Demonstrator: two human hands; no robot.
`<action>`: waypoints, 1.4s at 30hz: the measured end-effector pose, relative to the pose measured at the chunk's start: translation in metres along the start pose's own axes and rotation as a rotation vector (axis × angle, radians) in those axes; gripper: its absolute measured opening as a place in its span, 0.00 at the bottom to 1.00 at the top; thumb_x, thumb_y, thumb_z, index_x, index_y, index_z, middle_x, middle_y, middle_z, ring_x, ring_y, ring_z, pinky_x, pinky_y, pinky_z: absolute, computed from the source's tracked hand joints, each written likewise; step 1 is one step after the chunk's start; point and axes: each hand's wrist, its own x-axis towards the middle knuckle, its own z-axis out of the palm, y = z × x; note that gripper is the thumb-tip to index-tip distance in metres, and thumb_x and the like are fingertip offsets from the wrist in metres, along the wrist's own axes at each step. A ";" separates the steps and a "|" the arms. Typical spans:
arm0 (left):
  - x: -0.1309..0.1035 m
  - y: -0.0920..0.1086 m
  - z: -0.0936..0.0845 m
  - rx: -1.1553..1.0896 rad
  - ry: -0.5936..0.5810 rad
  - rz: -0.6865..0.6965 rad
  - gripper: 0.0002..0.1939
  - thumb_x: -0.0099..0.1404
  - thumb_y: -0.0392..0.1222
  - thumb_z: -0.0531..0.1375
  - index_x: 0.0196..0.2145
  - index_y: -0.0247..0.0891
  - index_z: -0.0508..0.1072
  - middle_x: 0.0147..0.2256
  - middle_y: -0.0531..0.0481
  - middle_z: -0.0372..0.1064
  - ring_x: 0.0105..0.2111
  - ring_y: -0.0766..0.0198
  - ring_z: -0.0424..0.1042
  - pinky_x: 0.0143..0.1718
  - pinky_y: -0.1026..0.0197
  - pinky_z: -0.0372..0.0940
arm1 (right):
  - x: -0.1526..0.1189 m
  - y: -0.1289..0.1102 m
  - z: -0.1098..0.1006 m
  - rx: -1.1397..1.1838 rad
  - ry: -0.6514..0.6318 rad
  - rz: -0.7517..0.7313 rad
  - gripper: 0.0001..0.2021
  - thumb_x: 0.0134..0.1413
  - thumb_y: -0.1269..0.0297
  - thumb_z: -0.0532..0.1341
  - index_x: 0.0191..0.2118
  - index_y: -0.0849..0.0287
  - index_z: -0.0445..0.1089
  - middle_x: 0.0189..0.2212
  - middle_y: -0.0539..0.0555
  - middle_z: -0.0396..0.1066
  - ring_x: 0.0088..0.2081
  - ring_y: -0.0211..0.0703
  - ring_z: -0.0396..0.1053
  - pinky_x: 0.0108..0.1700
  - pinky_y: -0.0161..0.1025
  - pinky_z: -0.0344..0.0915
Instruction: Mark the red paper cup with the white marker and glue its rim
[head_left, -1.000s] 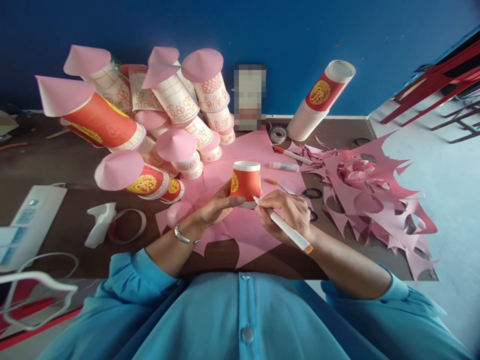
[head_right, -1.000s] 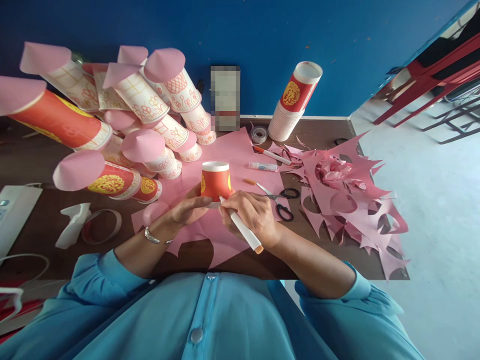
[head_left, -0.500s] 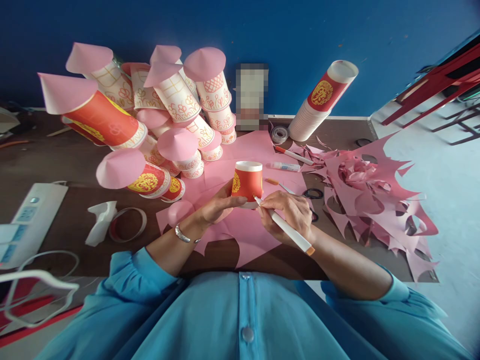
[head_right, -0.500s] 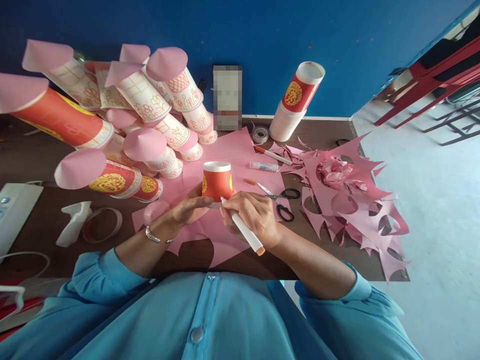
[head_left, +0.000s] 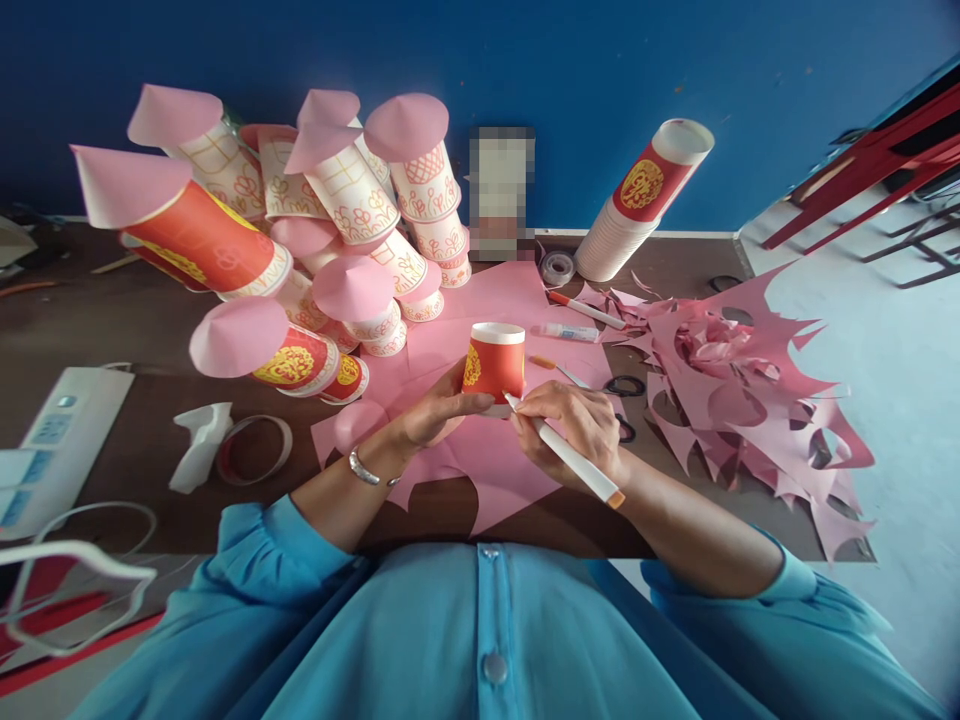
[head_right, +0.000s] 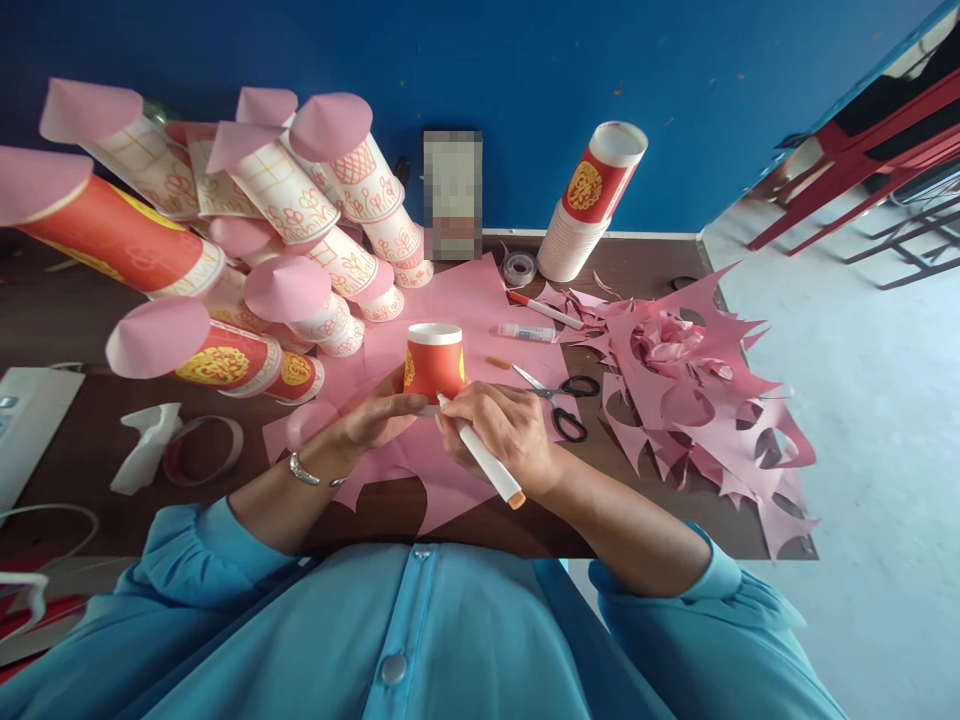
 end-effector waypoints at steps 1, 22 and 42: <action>0.000 0.000 0.000 -0.002 0.003 -0.011 0.25 0.63 0.54 0.78 0.53 0.42 0.84 0.50 0.46 0.87 0.52 0.47 0.85 0.55 0.47 0.78 | 0.000 0.000 0.000 0.004 -0.004 0.003 0.10 0.71 0.75 0.65 0.48 0.50 0.70 0.31 0.45 0.82 0.27 0.38 0.81 0.31 0.34 0.76; -0.003 0.001 0.002 0.008 -0.018 -0.020 0.30 0.67 0.54 0.77 0.63 0.43 0.81 0.61 0.40 0.85 0.60 0.41 0.84 0.61 0.44 0.80 | 0.006 0.001 -0.004 -0.020 0.017 -0.009 0.09 0.72 0.75 0.65 0.47 0.52 0.70 0.31 0.48 0.82 0.27 0.38 0.81 0.32 0.33 0.76; -0.002 0.001 0.002 -0.033 -0.031 -0.030 0.29 0.65 0.55 0.78 0.60 0.44 0.84 0.54 0.42 0.87 0.58 0.41 0.86 0.57 0.44 0.82 | 0.005 0.000 -0.004 -0.030 0.018 -0.008 0.11 0.70 0.75 0.66 0.48 0.51 0.70 0.31 0.46 0.82 0.27 0.39 0.81 0.32 0.34 0.77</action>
